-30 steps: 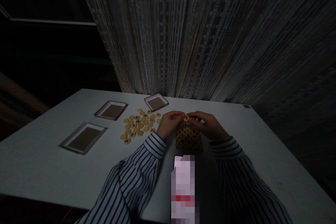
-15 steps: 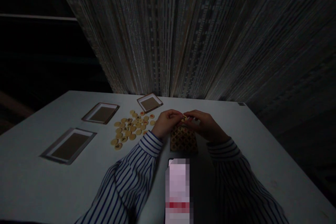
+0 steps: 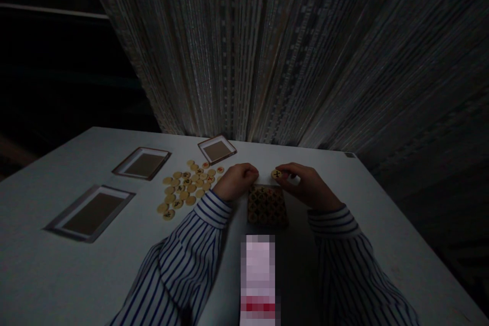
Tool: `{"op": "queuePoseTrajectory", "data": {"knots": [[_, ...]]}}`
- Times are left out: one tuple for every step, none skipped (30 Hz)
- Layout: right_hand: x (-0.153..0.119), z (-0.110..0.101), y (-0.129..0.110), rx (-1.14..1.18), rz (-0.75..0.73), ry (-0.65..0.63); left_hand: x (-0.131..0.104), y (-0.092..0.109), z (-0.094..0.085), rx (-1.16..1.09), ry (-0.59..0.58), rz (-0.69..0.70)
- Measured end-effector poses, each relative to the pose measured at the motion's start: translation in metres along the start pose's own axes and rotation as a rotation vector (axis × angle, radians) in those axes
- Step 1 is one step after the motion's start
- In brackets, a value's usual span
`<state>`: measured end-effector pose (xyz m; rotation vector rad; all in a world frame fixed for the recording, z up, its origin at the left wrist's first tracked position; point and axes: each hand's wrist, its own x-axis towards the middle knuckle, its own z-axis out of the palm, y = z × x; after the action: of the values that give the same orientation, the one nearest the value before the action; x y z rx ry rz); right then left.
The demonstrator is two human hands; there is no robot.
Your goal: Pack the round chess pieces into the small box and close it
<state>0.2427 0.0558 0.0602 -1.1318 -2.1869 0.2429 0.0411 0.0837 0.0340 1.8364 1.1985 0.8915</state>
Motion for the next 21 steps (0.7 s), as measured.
{"op": "queuePoseTrajectory", "data": {"knots": [[0.0, 0.0, 0.0, -0.004, 0.011, -0.001, 0.0, -0.002, -0.002, 0.09, -0.01, 0.012], [0.001, -0.001, 0.001, -0.009, 0.021, -0.005, -0.001, -0.003, -0.004, 0.169, -0.021, 0.017], [0.002, -0.001, 0.002, -0.016, 0.03, -0.011, -0.002, -0.003, -0.005, 0.237, -0.034, 0.02], [0.003, 0.0, 0.002, -0.024, 0.04, -0.019, -0.002, -0.002, -0.006, 0.296, -0.05, 0.023], [0.004, 0.0, 0.003, -0.033, 0.048, -0.032, -0.003, -0.001, -0.006, 0.348, -0.068, 0.025], [0.005, 0.0, 0.004, -0.043, 0.055, -0.05, -0.004, 0.0, -0.007, 0.394, -0.087, 0.026], [0.006, 0.001, 0.005, -0.054, 0.061, -0.07, -0.004, 0.0, -0.007, 0.434, -0.108, 0.027], [0.006, 0.002, 0.006, -0.062, 0.066, -0.092, -0.004, 0.001, -0.007, 0.467, -0.128, 0.026], [0.007, 0.002, 0.006, -0.068, 0.069, -0.112, -0.004, 0.001, -0.007, 0.495, -0.143, 0.021], [0.006, 0.003, 0.007, -0.074, 0.071, -0.128, -0.004, 0.0, -0.007, 0.515, -0.155, 0.013], [0.006, 0.004, 0.008, -0.08, 0.072, -0.142, -0.003, 0.0, -0.007, 0.53, -0.166, 0.004], [0.006, 0.005, 0.01, -0.087, 0.074, -0.156, -0.003, -0.001, -0.007, 0.54, -0.176, -0.005], [0.005, 0.006, 0.011, -0.096, 0.079, -0.173, -0.003, -0.002, -0.007, 0.548, -0.188, -0.014], [0.005, 0.007, 0.012, -0.108, 0.087, -0.191, -0.003, -0.003, -0.007, 0.553, -0.202, -0.023], [0.004, 0.008, 0.014, -0.123, 0.094, -0.213, -0.003, -0.003, -0.008, 0.552, -0.213, -0.03], [0.004, 0.009, 0.016, -0.137, 0.098, -0.236, -0.004, -0.004, -0.008, 0.544, -0.218, -0.038], [0.003, 0.011, 0.018, -0.151, 0.099, -0.258, -0.004, -0.004, -0.008, 0.531, -0.216, -0.044], [0.002, 0.012, 0.021, -0.164, 0.098, -0.275, -0.004, -0.005, -0.008, 0.516, -0.211, -0.051], [0.002, 0.013, 0.023, -0.171, 0.094, -0.293, -0.005, -0.005, -0.008, 0.504, -0.204, -0.058], [0.001, 0.015, 0.025, -0.174, 0.09, -0.309, -0.005, -0.005, -0.007, 0.499, -0.201, -0.065], [0.0, 0.017, 0.027, -0.174, 0.09, -0.323, -0.005, -0.006, -0.007, 0.501, -0.202, -0.07]]}}
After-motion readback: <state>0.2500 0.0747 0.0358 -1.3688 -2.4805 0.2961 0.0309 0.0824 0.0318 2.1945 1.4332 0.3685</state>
